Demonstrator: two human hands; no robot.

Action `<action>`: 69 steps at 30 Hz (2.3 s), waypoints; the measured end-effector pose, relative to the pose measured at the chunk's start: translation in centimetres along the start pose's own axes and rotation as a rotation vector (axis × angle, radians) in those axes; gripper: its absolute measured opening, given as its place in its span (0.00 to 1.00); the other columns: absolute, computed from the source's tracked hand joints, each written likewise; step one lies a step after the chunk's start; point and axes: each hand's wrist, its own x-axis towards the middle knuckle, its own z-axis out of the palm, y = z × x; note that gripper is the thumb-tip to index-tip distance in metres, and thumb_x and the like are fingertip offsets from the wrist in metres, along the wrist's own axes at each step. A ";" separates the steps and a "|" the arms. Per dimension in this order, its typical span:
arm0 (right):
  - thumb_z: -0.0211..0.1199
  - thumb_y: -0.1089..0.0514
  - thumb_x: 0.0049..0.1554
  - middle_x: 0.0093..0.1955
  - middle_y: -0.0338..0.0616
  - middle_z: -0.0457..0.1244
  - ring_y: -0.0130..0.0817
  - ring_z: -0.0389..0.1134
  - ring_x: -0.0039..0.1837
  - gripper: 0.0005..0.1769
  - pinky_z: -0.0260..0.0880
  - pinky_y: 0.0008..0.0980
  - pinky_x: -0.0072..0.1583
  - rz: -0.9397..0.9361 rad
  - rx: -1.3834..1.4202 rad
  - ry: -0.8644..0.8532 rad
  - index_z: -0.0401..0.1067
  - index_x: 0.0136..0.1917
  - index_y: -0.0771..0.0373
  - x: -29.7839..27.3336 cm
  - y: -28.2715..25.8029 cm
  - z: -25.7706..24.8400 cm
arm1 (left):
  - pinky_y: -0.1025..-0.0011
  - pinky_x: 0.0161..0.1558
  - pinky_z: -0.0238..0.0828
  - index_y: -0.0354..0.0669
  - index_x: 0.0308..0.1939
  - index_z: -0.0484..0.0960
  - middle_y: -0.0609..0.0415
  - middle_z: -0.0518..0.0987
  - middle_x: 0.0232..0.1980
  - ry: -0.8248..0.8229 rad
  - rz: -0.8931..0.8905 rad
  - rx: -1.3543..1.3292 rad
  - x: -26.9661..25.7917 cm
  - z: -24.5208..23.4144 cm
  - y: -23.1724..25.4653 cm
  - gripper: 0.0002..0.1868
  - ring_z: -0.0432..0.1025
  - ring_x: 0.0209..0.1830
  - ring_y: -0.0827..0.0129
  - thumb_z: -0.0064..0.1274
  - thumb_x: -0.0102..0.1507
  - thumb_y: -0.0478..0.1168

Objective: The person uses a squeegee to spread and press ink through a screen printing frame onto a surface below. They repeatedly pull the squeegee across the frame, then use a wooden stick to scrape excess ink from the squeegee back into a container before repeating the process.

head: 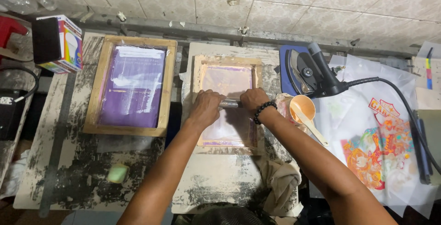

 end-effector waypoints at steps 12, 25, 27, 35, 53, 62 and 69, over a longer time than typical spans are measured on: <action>0.59 0.56 0.55 0.42 0.38 0.73 0.39 0.76 0.49 0.11 0.75 0.38 0.48 -0.046 -0.079 -0.054 0.82 0.46 0.55 -4.2 -2.3 3.7 | 0.58 0.47 0.69 0.49 0.43 0.86 0.54 0.82 0.34 -0.081 0.017 -0.055 -5.1 -0.1 2.1 0.13 0.76 0.42 0.56 0.60 0.55 0.33; 0.57 0.60 0.57 0.43 0.49 0.73 0.46 0.76 0.49 0.13 0.78 0.39 0.49 -0.021 0.087 -0.085 0.82 0.45 0.63 -8.3 -4.3 1.6 | 0.58 0.49 0.68 0.50 0.44 0.85 0.55 0.83 0.37 -0.129 0.030 -0.035 -8.1 0.2 3.2 0.15 0.76 0.44 0.57 0.61 0.53 0.34; 0.57 0.61 0.56 0.43 0.51 0.73 0.47 0.76 0.49 0.13 0.78 0.40 0.50 -0.068 0.086 -0.100 0.82 0.46 0.64 -8.5 -4.2 2.2 | 0.57 0.49 0.68 0.50 0.43 0.86 0.52 0.84 0.37 -0.190 0.000 -0.058 -8.3 -0.3 3.4 0.13 0.77 0.44 0.53 0.60 0.54 0.33; 0.67 0.52 0.47 0.41 0.49 0.72 0.51 0.76 0.50 0.13 0.78 0.42 0.52 -0.098 0.302 -0.134 0.82 0.45 0.56 -4.6 -1.9 3.8 | 0.53 0.55 0.68 0.49 0.55 0.86 0.47 0.86 0.49 -0.331 -0.095 -0.120 -5.8 -5.2 4.0 0.20 0.78 0.54 0.48 0.59 0.58 0.33; 0.73 0.57 0.51 0.36 0.46 0.67 0.36 0.69 0.37 0.11 0.72 0.35 0.44 0.179 2.229 0.052 0.72 0.36 0.62 -14.3 -4.0 -2.2 | 0.66 0.53 0.73 0.48 0.58 0.77 0.50 0.81 0.58 0.225 -0.847 -1.187 -12.0 -1.2 18.0 0.30 0.77 0.56 0.64 0.42 0.62 0.63; 0.76 0.51 0.55 0.35 0.50 0.70 0.36 0.72 0.33 0.16 0.74 0.34 0.33 0.459 2.312 0.430 0.78 0.44 0.66 -10.8 -11.7 1.9 | 0.63 0.59 0.66 0.42 0.69 0.73 0.45 0.76 0.65 0.526 -0.994 -1.716 -8.1 0.0 16.2 0.30 0.69 0.63 0.57 0.55 0.67 0.52; 0.75 0.50 0.51 0.59 0.70 0.69 0.62 0.70 0.62 0.35 0.71 0.55 0.62 0.080 1.723 0.059 0.73 0.64 0.76 -20.3 -7.4 -5.8 | 0.69 0.47 0.75 0.51 0.56 0.78 0.61 0.78 0.53 0.730 -1.013 -1.731 -7.1 -2.4 12.2 0.20 0.73 0.43 0.66 0.61 0.64 0.53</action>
